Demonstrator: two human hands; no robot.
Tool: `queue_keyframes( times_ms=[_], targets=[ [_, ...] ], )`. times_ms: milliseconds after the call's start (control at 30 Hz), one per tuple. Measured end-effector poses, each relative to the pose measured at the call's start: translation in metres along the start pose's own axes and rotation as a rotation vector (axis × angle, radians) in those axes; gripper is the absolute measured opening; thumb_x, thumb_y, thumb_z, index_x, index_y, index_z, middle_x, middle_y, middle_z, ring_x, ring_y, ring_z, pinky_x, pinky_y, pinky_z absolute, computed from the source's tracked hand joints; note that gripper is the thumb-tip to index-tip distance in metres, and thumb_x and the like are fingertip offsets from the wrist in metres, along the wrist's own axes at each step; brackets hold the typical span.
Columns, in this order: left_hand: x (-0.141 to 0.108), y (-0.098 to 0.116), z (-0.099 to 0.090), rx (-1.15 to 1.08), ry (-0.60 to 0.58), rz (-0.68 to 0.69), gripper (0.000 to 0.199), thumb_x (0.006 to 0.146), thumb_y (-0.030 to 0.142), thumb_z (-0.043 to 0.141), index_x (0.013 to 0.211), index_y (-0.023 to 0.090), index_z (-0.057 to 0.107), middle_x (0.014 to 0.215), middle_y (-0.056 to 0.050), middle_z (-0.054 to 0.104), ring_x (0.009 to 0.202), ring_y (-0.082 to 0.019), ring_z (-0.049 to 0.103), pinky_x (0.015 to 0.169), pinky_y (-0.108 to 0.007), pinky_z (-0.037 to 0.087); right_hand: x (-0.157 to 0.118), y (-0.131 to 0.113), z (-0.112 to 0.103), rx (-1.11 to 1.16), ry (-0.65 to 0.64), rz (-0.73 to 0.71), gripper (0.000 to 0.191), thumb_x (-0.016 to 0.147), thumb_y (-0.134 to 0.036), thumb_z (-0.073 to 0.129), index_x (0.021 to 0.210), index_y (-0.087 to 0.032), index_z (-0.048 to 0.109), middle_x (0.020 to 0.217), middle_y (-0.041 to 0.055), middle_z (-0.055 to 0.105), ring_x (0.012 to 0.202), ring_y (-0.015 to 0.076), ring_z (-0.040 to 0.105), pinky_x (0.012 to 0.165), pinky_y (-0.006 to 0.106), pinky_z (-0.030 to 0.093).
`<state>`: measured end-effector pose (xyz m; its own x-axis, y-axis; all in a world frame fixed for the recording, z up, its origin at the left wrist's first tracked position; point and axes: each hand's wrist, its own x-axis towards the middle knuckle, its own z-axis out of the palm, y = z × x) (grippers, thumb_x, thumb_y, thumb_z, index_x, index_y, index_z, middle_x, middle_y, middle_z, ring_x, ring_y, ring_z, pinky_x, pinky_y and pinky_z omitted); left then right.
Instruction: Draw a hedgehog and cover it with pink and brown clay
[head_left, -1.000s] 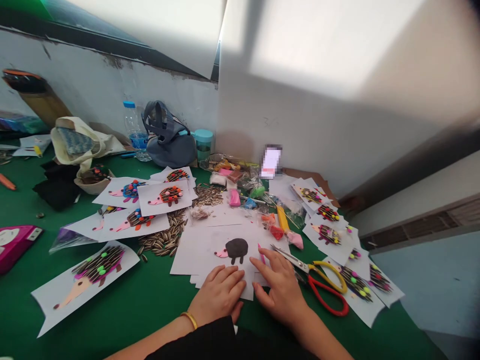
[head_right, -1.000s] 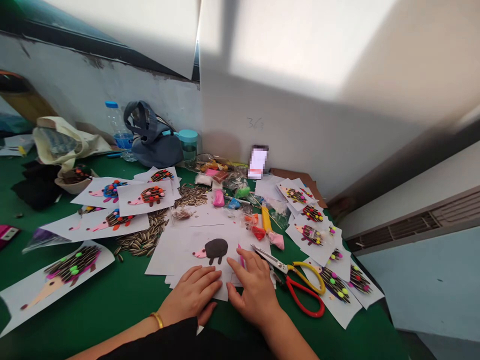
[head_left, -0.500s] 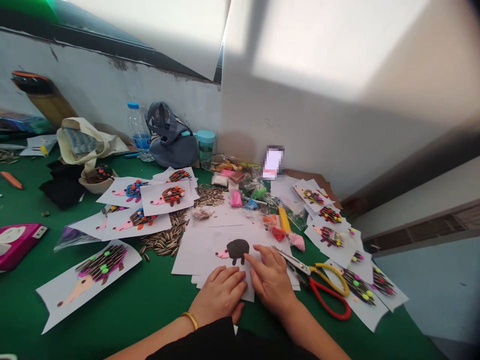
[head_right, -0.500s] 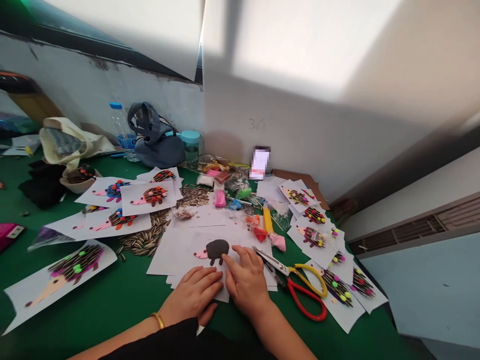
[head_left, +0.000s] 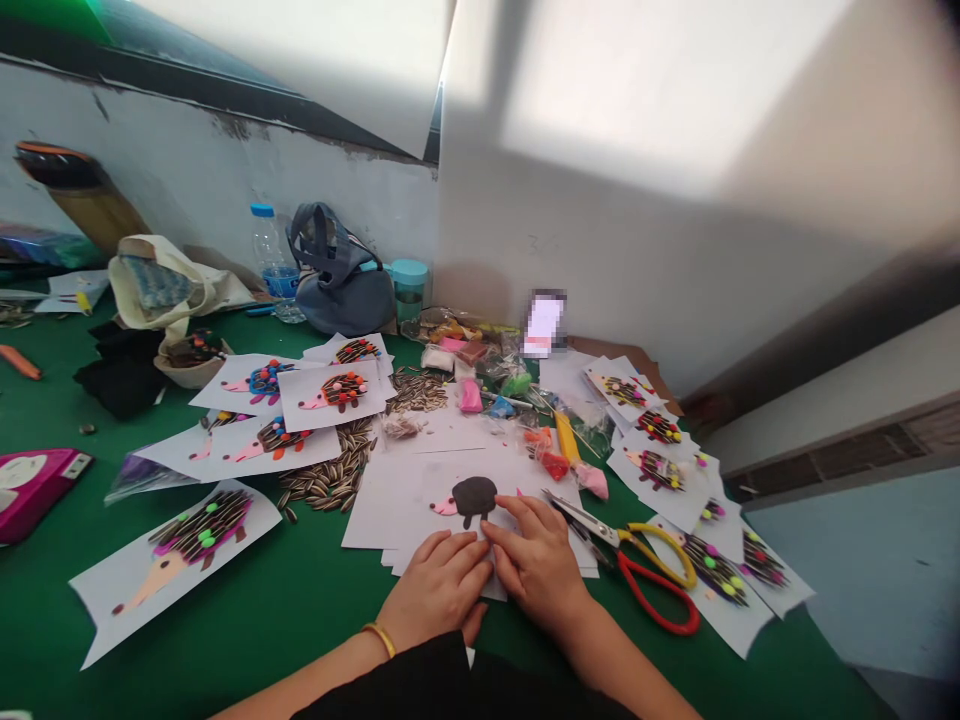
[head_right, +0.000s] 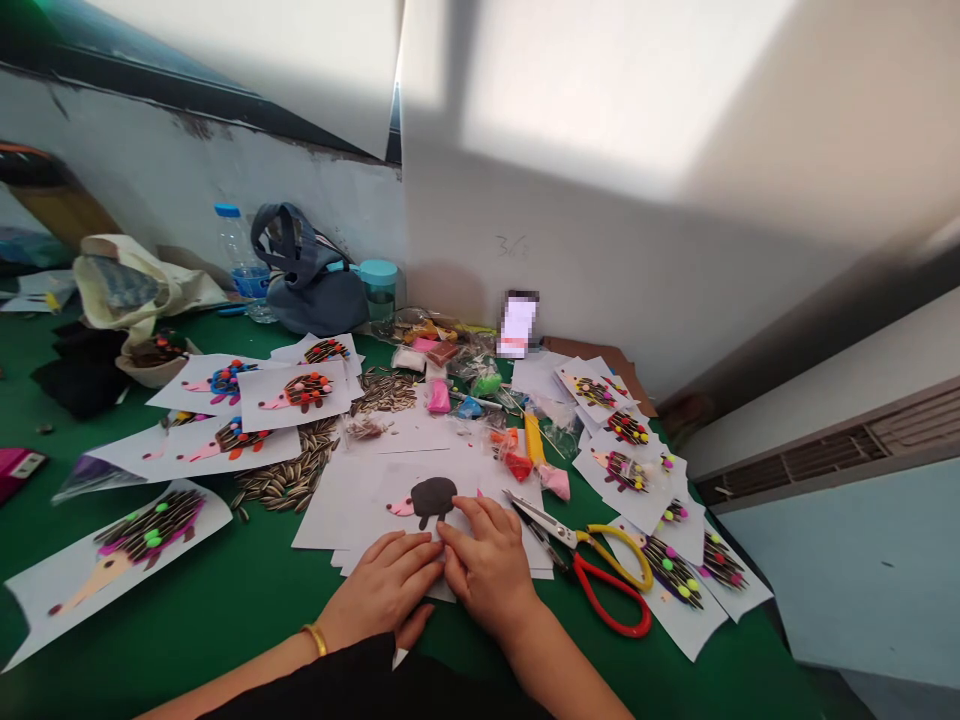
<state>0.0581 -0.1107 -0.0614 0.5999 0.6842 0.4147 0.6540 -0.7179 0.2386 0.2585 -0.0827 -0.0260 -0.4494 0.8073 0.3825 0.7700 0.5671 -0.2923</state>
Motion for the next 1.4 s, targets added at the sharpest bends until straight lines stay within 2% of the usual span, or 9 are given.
queue_keyframes(
  times_ms=[167,600,733,867,1067,1200,1267,1333,1400],
  targets=[
    [0.000,0.001,-0.001,0.008,0.002,0.006,0.038,0.085,0.038,0.059,0.118,0.021,0.062,0.123,-0.006,0.066,0.118,-0.024,0.054,0.104,-0.041,0.035,-0.001,0.001,0.000,0.014,0.032,0.002,0.032,0.089,-0.024,0.054,0.117,-0.031,0.068,0.131,0.0041,0.058,0.118,0.0263,0.047,0.098,0.044,0.038],
    [0.001,0.002,-0.002,-0.026,-0.025,-0.023,0.036,0.081,0.034,0.063,0.114,0.021,0.062,0.117,-0.005,0.068,0.117,-0.024,0.055,0.105,-0.041,0.036,0.009,-0.007,0.006,-0.051,-0.086,-0.042,0.032,0.090,-0.032,0.054,0.120,-0.034,0.066,0.146,0.0030,0.047,0.130,0.0285,0.040,0.101,0.045,0.034],
    [0.000,0.002,-0.004,-0.019,0.001,-0.016,0.040,0.082,0.034,0.060,0.119,0.020,0.061,0.123,-0.006,0.067,0.119,-0.025,0.056,0.104,-0.041,0.038,0.007,-0.006,0.001,-0.015,-0.029,-0.003,0.036,0.092,-0.029,0.051,0.125,-0.030,0.063,0.139,0.0050,0.054,0.126,0.0272,0.044,0.102,0.044,0.034],
    [0.000,0.002,-0.007,0.052,-0.018,0.012,0.048,0.085,0.033,0.055,0.131,0.018,0.055,0.136,-0.011,0.059,0.126,-0.028,0.052,0.100,-0.043,0.042,-0.003,-0.002,-0.005,-0.038,-0.018,0.038,0.030,0.092,-0.024,0.050,0.118,-0.026,0.066,0.123,0.0047,0.066,0.116,0.0249,0.052,0.099,0.042,0.034],
    [0.001,0.002,-0.010,0.043,-0.051,0.018,0.051,0.083,0.034,0.058,0.131,0.016,0.055,0.140,-0.015,0.055,0.129,-0.033,0.049,0.099,-0.046,0.046,-0.008,0.003,-0.004,-0.107,-0.068,0.019,0.032,0.092,-0.024,0.054,0.123,-0.026,0.063,0.127,0.0038,0.065,0.121,0.0257,0.051,0.097,0.042,0.032],
    [0.002,0.003,-0.011,-0.007,-0.034,0.029,0.045,0.080,0.029,0.060,0.122,0.014,0.059,0.135,-0.015,0.058,0.127,-0.032,0.050,0.102,-0.046,0.046,0.025,0.006,-0.011,-0.119,-0.062,0.039,0.024,0.092,-0.023,0.056,0.112,-0.026,0.068,0.119,0.0050,0.068,0.112,0.0252,0.054,0.094,0.041,0.032],
    [0.001,0.003,-0.009,-0.026,-0.017,0.032,0.044,0.078,0.028,0.061,0.120,0.015,0.060,0.132,-0.014,0.060,0.126,-0.032,0.051,0.103,-0.047,0.045,0.055,0.006,-0.013,-0.142,-0.117,0.038,0.019,0.094,-0.025,0.053,0.102,-0.026,0.071,0.106,0.0056,0.071,0.101,0.0225,0.057,0.089,0.038,0.034],
    [0.000,0.003,-0.007,-0.037,-0.009,0.025,0.043,0.078,0.030,0.062,0.119,0.018,0.059,0.131,-0.011,0.061,0.125,-0.031,0.051,0.103,-0.048,0.044,0.091,0.005,-0.011,-0.224,-0.241,0.061,0.023,0.097,-0.028,0.049,0.094,-0.023,0.071,0.095,0.0068,0.072,0.096,0.0216,0.059,0.086,0.036,0.036],
    [-0.001,0.003,-0.005,-0.039,-0.007,0.021,0.041,0.078,0.033,0.064,0.117,0.020,0.060,0.129,-0.009,0.062,0.123,-0.030,0.053,0.103,-0.047,0.044,0.130,0.004,-0.003,-0.251,-0.276,0.060,0.021,0.096,-0.029,0.051,0.092,-0.021,0.071,0.091,0.0073,0.071,0.094,0.0214,0.060,0.085,0.034,0.039]
  ],
)
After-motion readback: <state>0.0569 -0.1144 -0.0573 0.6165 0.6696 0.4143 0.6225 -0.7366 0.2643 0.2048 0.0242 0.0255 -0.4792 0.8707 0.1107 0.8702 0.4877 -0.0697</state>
